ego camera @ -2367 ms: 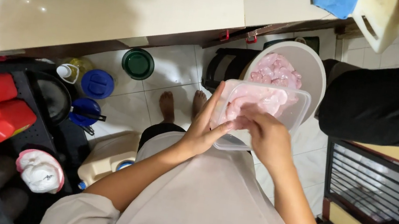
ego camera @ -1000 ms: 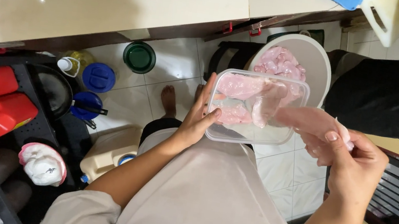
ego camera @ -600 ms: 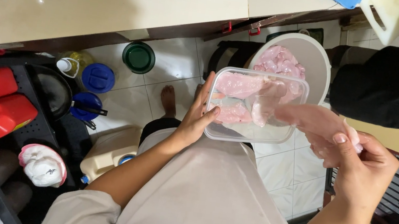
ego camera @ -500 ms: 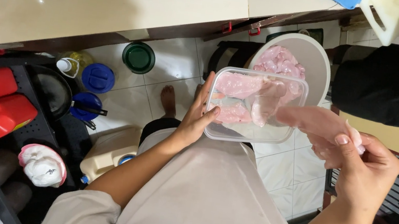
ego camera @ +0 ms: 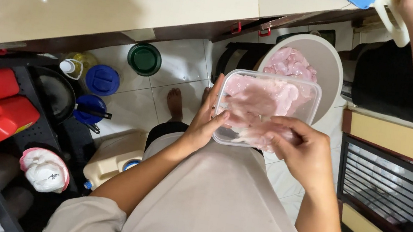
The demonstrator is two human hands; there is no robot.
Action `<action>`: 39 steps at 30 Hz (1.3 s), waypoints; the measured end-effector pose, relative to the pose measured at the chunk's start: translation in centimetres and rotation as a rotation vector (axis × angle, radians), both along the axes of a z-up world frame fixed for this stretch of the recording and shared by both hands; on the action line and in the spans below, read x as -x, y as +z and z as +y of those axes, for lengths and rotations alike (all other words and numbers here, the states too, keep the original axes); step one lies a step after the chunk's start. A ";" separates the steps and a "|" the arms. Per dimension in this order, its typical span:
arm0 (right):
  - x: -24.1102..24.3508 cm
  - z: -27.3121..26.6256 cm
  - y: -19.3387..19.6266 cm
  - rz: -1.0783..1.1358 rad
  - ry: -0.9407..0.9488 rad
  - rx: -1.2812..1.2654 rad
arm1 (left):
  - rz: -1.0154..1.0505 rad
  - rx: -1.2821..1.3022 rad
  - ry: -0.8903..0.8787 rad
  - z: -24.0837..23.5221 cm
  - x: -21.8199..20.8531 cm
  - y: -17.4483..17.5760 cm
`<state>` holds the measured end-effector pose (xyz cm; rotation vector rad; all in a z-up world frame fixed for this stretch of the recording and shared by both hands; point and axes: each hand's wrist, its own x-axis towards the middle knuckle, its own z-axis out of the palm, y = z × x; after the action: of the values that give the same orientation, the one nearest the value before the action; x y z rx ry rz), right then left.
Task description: Transferring raw meat from a plastic container into a large bowl and mixing it by hand for preparation.
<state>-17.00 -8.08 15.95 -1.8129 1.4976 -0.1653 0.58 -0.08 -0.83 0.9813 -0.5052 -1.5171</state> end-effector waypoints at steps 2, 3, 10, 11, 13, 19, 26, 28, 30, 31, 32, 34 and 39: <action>1.9 -0.6 -1.2 0.032 -0.011 0.001 | -0.029 -0.009 0.009 0.2 -0.6 1.0; 2.5 -0.8 -1.3 0.030 -0.008 0.000 | -0.031 -0.010 0.012 0.3 -0.6 1.0; 2.5 -1.8 0.0 -0.002 0.124 0.117 | -0.028 0.084 0.054 0.5 -1.2 5.1; 1.9 -1.8 0.7 -0.027 0.171 0.121 | -0.029 0.094 0.053 0.5 -1.1 5.0; 0.6 -1.9 1.3 -0.098 0.221 0.073 | -0.015 0.104 0.047 0.5 -1.1 4.9; -1.0 -3.4 -2.1 -0.023 0.318 0.051 | 0.109 0.041 0.023 0.7 -0.4 0.8; 6.0 -3.1 -3.5 -0.177 0.000 0.219 | 0.023 -0.054 0.022 1.8 -1.5 0.8; 8.5 -3.3 -5.2 -0.259 -0.089 0.235 | 0.088 -0.075 0.074 2.9 -0.6 -2.8; 11.7 -3.7 -8.4 -0.341 -0.198 0.283 | 0.154 -0.072 0.099 3.3 -0.6 -5.1; 13.7 -4.3 -10.8 -0.399 -0.330 0.226 | 0.230 -0.110 0.141 3.4 -0.9 -5.8; 15.6 -4.9 -13.2 -0.460 -0.460 0.169 | 0.306 -0.151 0.182 3.3 -1.3 -6.4; 20.4 -4.0 -19.7 -0.432 -0.599 0.117 | 0.383 -0.096 0.202 4.0 -2.6 -8.8; 29.4 4.7 -31.0 -0.294 -1.096 -0.127 | 0.671 0.054 0.283 4.4 -5.1 -7.5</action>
<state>-46.45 -3.35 -15.02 -0.6577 2.0463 -0.7957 5.64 4.27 -8.30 0.4293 0.0709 -1.4556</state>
